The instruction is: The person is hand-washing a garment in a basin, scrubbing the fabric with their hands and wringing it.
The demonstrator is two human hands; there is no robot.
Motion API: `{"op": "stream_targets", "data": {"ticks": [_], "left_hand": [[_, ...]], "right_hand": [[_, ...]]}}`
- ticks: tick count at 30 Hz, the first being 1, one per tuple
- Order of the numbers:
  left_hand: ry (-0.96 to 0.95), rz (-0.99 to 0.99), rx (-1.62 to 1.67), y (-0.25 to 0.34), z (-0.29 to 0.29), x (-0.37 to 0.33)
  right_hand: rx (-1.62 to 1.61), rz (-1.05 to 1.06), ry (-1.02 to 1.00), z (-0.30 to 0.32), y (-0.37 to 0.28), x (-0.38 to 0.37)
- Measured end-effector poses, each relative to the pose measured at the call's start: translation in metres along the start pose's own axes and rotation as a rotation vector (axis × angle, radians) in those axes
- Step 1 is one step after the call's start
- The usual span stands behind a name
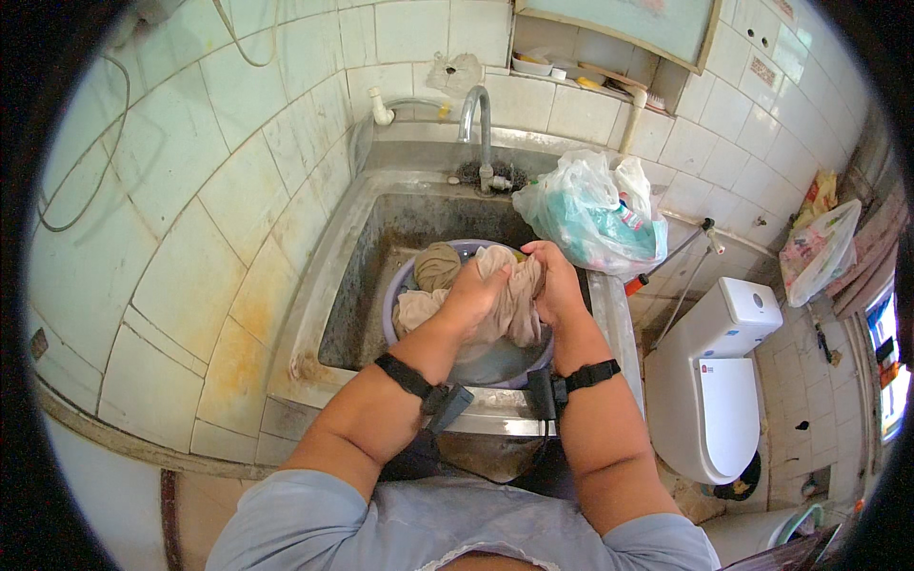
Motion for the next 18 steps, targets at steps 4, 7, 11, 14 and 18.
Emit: {"op": "stream_targets", "data": {"ticks": [4,7,11,14,18], "left_hand": [[0.292,-0.109,0.163,0.003,0.034,0.004],[0.253,-0.091,0.379,0.013,0.021,0.007],[0.282,-0.134,0.525,0.041,0.012,0.023],[0.382,-0.190,0.549,0.039,0.023,0.022],[0.461,-0.217,0.476,0.041,0.036,0.026]], "right_hand": [[0.053,-0.017,-0.118,-0.021,0.004,-0.001],[0.127,-0.049,-0.137,-0.016,0.019,-0.007],[0.159,-0.261,-0.220,-0.023,0.044,-0.004],[0.491,-0.100,-0.240,-0.019,0.039,-0.015],[1.064,0.149,-0.203,-0.050,0.004,0.010]]}}
Point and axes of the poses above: each hand's wrist, its own x-axis away from the middle knuckle, its own z-axis out of the back of the hand, y = z × x, the point moved 10 cm from there along -x, towards the middle knuckle, and after that the axes turned 8 degrees about -y, right-handed, at the moved point
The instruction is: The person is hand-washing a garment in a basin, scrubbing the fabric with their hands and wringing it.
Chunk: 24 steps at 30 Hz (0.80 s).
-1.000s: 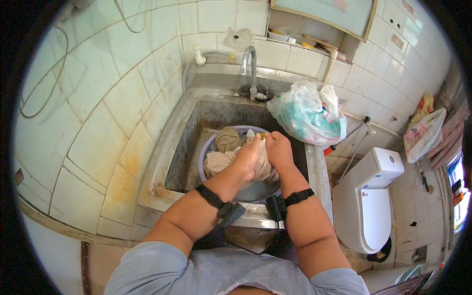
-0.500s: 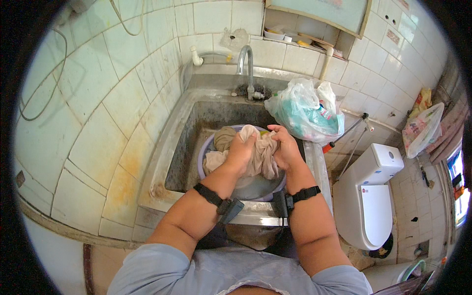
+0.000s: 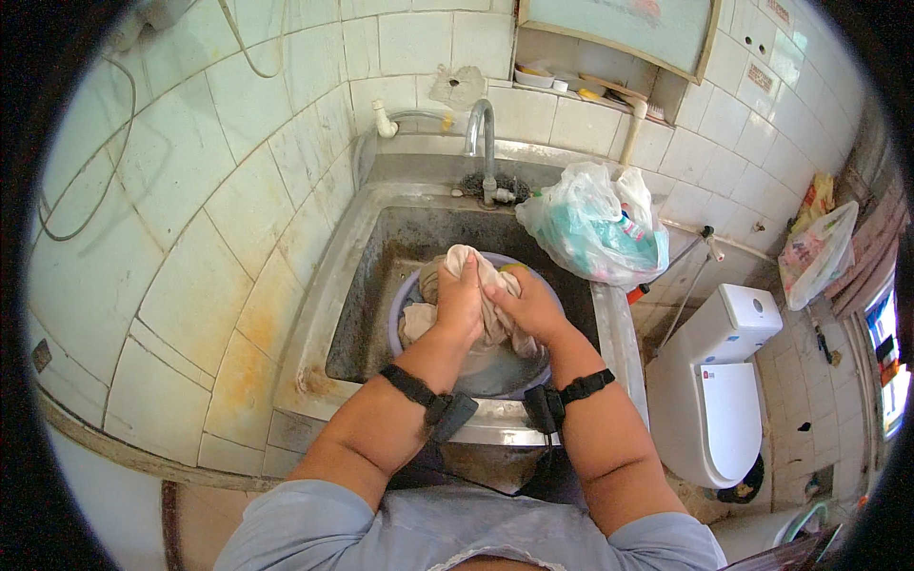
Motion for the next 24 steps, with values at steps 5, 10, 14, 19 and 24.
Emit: {"op": "stream_targets", "data": {"ticks": [5,10,14,19,24], "left_hand": [[0.024,0.052,-0.059,-0.013,0.006,-0.001],[-0.117,0.304,0.080,-0.067,0.002,0.000],[-0.265,0.317,-0.024,-0.075,-0.019,0.007],[-0.142,0.406,-0.072,-0.064,-0.011,0.008],[-0.182,0.520,0.228,-0.081,-0.007,0.010]], "right_hand": [[0.103,0.114,0.024,-0.004,-0.038,0.011],[0.194,-0.025,0.271,0.015,-0.023,0.006],[0.131,-0.145,0.312,0.033,0.025,0.000],[0.068,-0.025,0.306,0.028,0.008,0.001],[0.243,0.048,0.181,0.001,-0.043,0.010]]}}
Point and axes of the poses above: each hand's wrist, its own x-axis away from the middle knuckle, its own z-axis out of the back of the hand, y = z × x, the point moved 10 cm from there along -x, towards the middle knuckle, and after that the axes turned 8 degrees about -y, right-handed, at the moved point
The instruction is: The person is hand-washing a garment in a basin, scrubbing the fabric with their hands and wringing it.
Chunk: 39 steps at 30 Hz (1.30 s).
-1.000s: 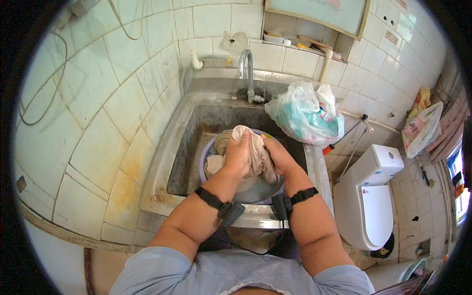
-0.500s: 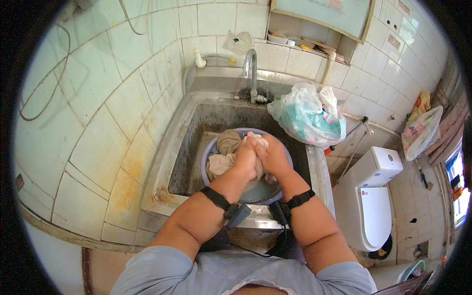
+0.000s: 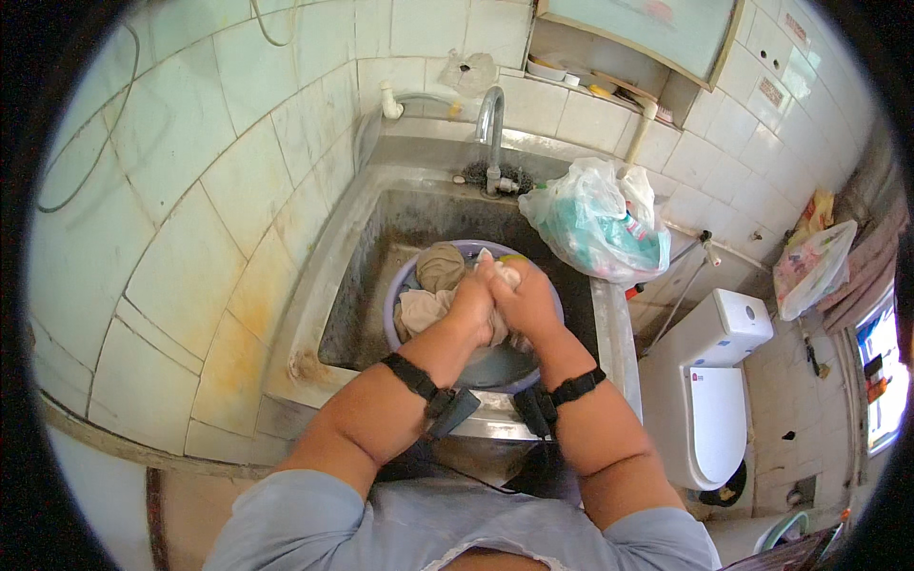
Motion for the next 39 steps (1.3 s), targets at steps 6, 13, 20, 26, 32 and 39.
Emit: {"op": "stream_targets", "data": {"ticks": [6,13,20,26,32,39], "left_hand": [[-0.082,0.094,-0.103,-0.020,-0.017,-0.003],[0.042,0.165,0.025,-0.011,0.013,0.005],[-0.034,0.156,-0.097,-0.018,-0.023,0.010],[0.008,0.197,0.069,-0.016,-0.006,0.014],[0.040,0.092,-0.118,-0.008,-0.018,0.011],[0.035,0.055,-0.085,0.001,-0.009,0.007]], "right_hand": [[-0.033,-0.194,0.133,0.019,0.055,-0.007],[0.018,0.144,-0.059,-0.006,-0.014,0.007],[-0.058,-0.147,0.190,0.023,0.053,-0.009],[0.128,-0.010,-0.043,0.010,-0.016,0.008],[0.026,-0.113,0.101,0.020,0.040,-0.013],[0.014,-0.240,0.202,0.038,0.067,-0.003]]}}
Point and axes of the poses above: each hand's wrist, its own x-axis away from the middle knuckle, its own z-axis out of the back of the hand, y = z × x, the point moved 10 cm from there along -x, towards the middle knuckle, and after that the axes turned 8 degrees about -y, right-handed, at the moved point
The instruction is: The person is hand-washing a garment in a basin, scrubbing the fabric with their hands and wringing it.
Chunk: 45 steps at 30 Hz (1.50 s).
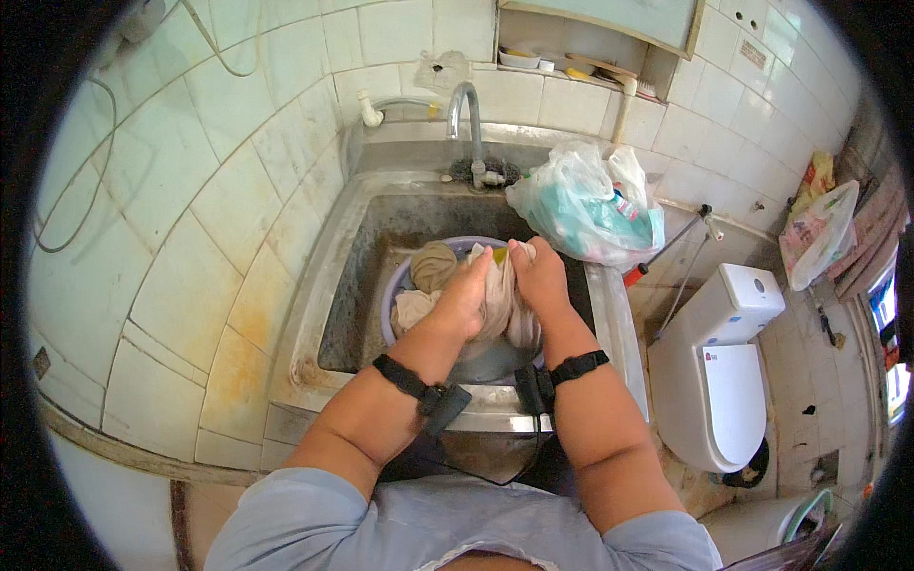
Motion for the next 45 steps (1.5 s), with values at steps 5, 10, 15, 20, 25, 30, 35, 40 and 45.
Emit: {"op": "stream_targets", "data": {"ticks": [5,10,15,20,25,30,35,40,45], "left_hand": [[-0.003,-0.053,-0.352,0.029,0.020,-0.001],[0.082,-0.211,-1.156,0.059,0.024,-0.003],[0.189,-0.168,-0.814,0.060,0.015,0.011],[0.011,-1.004,-0.853,0.119,-0.056,0.070],[0.085,-0.564,-1.015,0.095,-0.018,0.030],[-0.057,0.237,-1.453,0.022,0.014,0.006],[-0.052,0.573,-1.258,-0.035,0.068,-0.001],[-0.187,0.930,-1.564,-0.062,0.071,0.009],[-0.583,0.960,-1.706,-0.083,0.096,0.004]], "right_hand": [[0.283,-0.019,0.047,0.020,-0.006,0.005],[0.224,-0.125,-0.063,0.018,0.008,0.001],[0.074,0.004,0.050,0.025,0.011,-0.003],[-0.470,0.313,0.266,0.065,-0.040,0.019],[-0.079,0.185,-0.131,0.019,0.003,-0.011],[0.334,-0.004,-0.585,-0.036,0.047,-0.004],[0.364,-0.081,-0.913,-0.080,0.071,0.016],[0.244,-0.321,-1.151,-0.098,0.111,0.039],[0.526,-0.211,-1.364,-0.120,0.091,0.057]]}}
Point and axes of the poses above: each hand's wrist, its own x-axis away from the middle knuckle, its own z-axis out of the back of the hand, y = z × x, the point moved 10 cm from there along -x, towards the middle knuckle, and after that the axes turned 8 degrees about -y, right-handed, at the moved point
